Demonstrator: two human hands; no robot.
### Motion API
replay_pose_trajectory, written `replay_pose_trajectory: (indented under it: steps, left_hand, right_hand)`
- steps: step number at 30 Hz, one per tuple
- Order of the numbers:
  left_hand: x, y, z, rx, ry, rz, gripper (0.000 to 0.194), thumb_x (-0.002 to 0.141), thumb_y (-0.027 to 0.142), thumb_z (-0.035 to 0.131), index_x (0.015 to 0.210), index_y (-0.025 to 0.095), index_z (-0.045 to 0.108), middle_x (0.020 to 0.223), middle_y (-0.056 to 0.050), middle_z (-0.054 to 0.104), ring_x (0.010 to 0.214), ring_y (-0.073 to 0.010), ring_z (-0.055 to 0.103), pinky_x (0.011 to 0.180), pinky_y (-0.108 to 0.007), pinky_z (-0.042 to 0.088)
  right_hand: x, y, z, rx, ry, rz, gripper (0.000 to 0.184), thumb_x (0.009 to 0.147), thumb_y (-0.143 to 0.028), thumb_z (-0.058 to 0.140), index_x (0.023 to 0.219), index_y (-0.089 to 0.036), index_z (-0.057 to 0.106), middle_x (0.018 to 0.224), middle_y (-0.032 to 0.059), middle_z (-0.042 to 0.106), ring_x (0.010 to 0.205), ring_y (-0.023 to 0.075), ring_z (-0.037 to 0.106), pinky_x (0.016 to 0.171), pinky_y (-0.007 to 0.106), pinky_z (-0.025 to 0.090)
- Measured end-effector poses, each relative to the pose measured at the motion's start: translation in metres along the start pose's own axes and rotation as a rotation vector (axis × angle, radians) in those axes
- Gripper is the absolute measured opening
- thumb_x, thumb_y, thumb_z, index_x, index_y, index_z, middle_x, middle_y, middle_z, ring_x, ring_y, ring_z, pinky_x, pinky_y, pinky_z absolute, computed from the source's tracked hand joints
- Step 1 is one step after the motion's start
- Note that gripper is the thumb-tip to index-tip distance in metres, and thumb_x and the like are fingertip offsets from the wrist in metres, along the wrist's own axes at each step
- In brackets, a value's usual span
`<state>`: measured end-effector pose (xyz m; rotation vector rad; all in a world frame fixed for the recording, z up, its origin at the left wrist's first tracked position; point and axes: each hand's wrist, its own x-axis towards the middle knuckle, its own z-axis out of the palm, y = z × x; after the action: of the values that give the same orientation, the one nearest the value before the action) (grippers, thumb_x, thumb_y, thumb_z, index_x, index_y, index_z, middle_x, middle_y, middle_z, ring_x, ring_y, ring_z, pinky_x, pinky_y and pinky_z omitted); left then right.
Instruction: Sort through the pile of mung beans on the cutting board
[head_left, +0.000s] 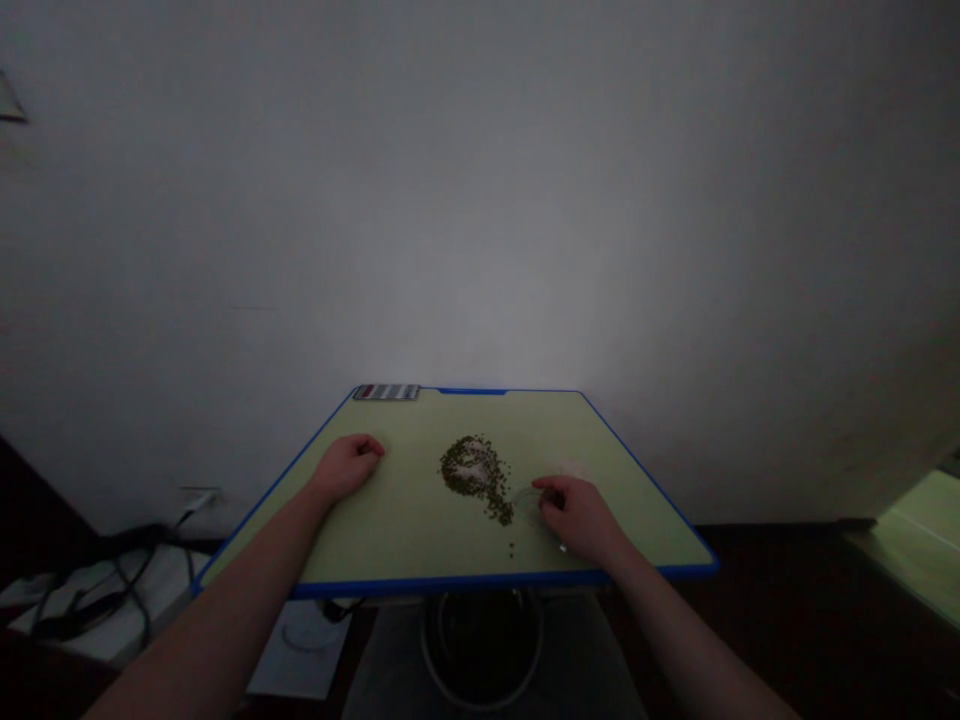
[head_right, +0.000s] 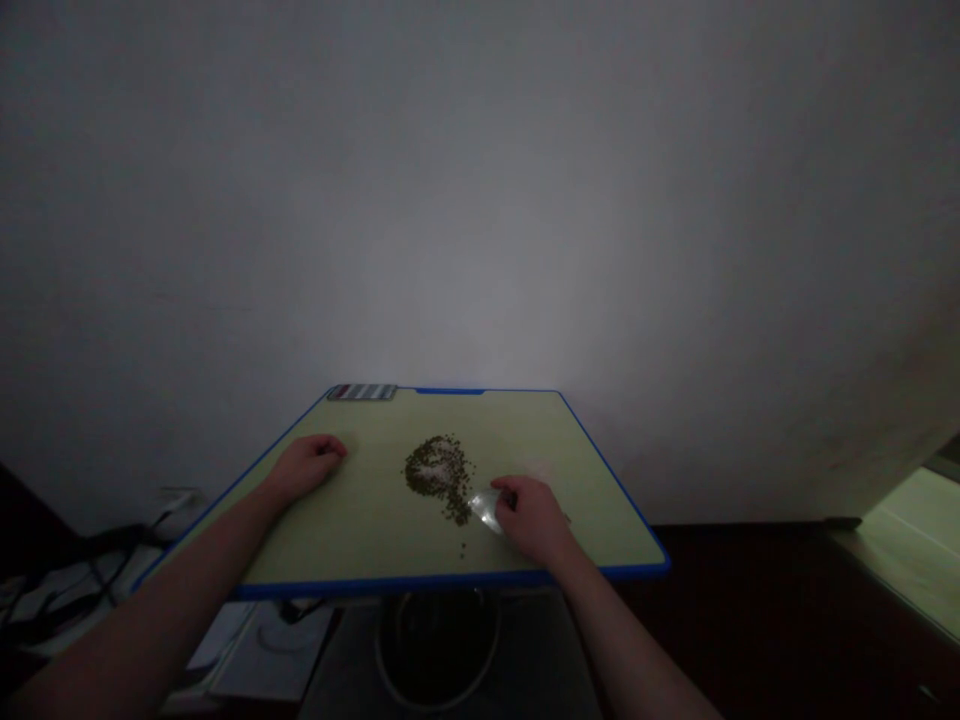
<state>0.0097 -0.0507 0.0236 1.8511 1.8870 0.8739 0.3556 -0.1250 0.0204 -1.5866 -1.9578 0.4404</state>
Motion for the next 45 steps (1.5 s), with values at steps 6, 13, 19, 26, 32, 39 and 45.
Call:
replay_pose_trajectory:
  steps: [6,13,19,26,32,39,45]
  left_hand:
    - [0.0,0.0,0.0,0.002,-0.005,-0.001,0.018,0.06,0.024,0.045,0.068,0.017,0.059,0.058,0.0,0.058,0.058,-0.0151,0.054,0.053,-0.024,0.039]
    - [0.002,-0.003,0.001,-0.023,0.0,0.012,0.018,0.059,0.024,0.045,0.068,0.017,0.059,0.059,0.0,0.059,0.058,-0.015,0.054,0.053,-0.024,0.039]
    - [0.002,-0.004,0.002,-0.028,0.007,0.008,0.019,0.058,0.024,0.045,0.068,0.017,0.06,0.058,0.0,0.058,0.057,-0.0149,0.053,0.053,-0.024,0.038]
    - [0.001,-0.001,0.0,-0.023,-0.002,0.01,0.019,0.058,0.024,0.045,0.068,0.016,0.059,0.058,0.0,0.058,0.057,-0.0147,0.053,0.054,-0.024,0.038]
    - [0.001,-0.003,0.0,-0.004,0.002,0.012,0.021,0.059,0.022,0.044,0.07,0.016,0.06,0.059,0.0,0.058,0.057,-0.0144,0.053,0.053,-0.024,0.038]
    - [0.0,-0.001,-0.001,-0.003,-0.009,0.03,0.019,0.058,0.021,0.044,0.068,0.016,0.06,0.057,0.0,0.057,0.057,-0.0142,0.053,0.054,-0.024,0.038]
    - [0.0,0.0,0.0,0.001,0.002,0.023,0.02,0.058,0.023,0.044,0.068,0.017,0.06,0.057,0.0,0.057,0.056,-0.014,0.052,0.052,-0.024,0.037]
  right_hand:
    - [0.004,-0.001,0.001,-0.046,0.037,0.027,0.034,0.068,-0.018,0.047,0.097,-0.016,0.064,0.083,0.0056,0.066,0.072,0.0146,0.057,0.07,0.025,0.04]
    - [0.009,0.01,-0.004,-0.006,0.043,0.049,0.033,0.068,-0.02,0.047,0.096,-0.016,0.063,0.076,0.0039,0.065,0.066,0.0135,0.056,0.065,0.023,0.04]
    - [0.015,0.016,-0.004,-0.015,0.058,0.034,0.034,0.068,-0.02,0.046,0.097,-0.014,0.063,0.074,0.0042,0.064,0.066,0.0135,0.055,0.064,0.024,0.039]
    - [0.014,0.012,0.0,0.015,0.01,-0.02,0.034,0.067,-0.019,0.046,0.095,-0.016,0.063,0.073,0.0029,0.064,0.066,0.0132,0.055,0.065,0.024,0.039]
    - [0.017,0.009,0.0,0.031,0.003,-0.01,0.034,0.066,-0.017,0.045,0.094,-0.016,0.064,0.07,0.0021,0.064,0.062,0.0121,0.054,0.061,0.023,0.039]
    - [0.018,0.009,0.002,0.021,-0.004,-0.025,0.034,0.065,-0.017,0.046,0.094,-0.016,0.064,0.072,0.0026,0.064,0.062,0.0123,0.054,0.061,0.022,0.039]
    - [0.016,0.002,0.004,0.001,0.001,-0.044,0.033,0.066,-0.017,0.046,0.093,-0.018,0.065,0.071,0.0023,0.064,0.062,0.0125,0.054,0.062,0.023,0.039]
